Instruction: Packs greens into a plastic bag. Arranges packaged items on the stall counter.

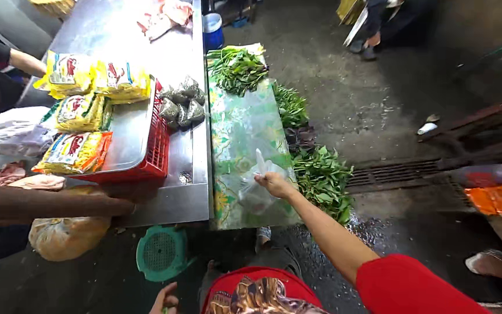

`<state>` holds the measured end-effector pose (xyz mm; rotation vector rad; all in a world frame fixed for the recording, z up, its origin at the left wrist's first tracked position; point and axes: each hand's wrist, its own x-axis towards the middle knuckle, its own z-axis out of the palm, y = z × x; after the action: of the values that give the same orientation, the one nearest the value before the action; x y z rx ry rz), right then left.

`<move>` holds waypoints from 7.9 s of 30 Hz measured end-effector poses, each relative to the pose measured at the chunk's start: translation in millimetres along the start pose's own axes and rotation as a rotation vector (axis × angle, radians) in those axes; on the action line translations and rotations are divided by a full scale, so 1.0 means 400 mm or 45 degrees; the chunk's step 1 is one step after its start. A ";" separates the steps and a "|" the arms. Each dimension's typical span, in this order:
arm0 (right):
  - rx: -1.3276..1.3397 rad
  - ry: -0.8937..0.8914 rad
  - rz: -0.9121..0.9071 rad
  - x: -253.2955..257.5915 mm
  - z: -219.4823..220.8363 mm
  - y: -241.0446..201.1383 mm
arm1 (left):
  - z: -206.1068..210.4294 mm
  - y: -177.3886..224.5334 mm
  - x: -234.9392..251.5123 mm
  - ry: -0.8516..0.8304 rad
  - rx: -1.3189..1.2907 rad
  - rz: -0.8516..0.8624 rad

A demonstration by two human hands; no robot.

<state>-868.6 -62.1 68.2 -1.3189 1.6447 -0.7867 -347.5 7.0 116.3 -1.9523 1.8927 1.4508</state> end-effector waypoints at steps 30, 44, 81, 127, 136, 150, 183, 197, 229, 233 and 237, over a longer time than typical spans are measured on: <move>-0.059 0.186 -0.137 0.051 0.089 0.214 | 0.422 0.701 0.655 -0.218 0.503 0.389; 0.203 -0.178 0.058 0.099 -0.094 0.258 | 0.422 0.769 0.667 -0.227 0.330 0.214; -0.396 -0.856 -0.172 0.086 -0.076 0.218 | 0.436 0.625 0.485 -0.494 -0.080 0.279; 0.934 0.100 0.343 -0.009 -0.010 -0.067 | 0.219 0.475 0.445 -0.008 -0.175 0.618; 1.533 -0.249 -0.177 0.280 -0.111 -0.286 | 0.191 0.476 0.496 0.180 -0.341 0.720; -0.558 0.596 0.191 0.921 0.091 -0.553 | 0.070 0.403 0.606 -0.543 -0.383 1.030; -0.494 -0.619 0.649 0.161 0.153 0.078 | 0.173 0.532 0.461 -0.267 -0.602 0.709; -0.463 -0.700 0.597 0.135 0.155 0.062 | 0.143 0.577 0.466 0.009 -0.035 0.716; 0.168 0.725 0.401 0.887 -0.011 -0.503 | 0.144 0.433 0.609 -0.007 -0.387 1.215; 0.185 0.762 0.384 0.888 0.008 -0.481 | 0.117 0.437 0.606 -0.093 -0.438 1.036; 0.183 0.720 0.303 0.839 -0.014 -0.481 | -0.002 0.522 0.681 0.275 -0.397 0.923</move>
<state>-814.9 -434.3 159.6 -0.8159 2.0873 -1.1753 -568.7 -248.6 57.2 -1.6441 2.8216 1.8410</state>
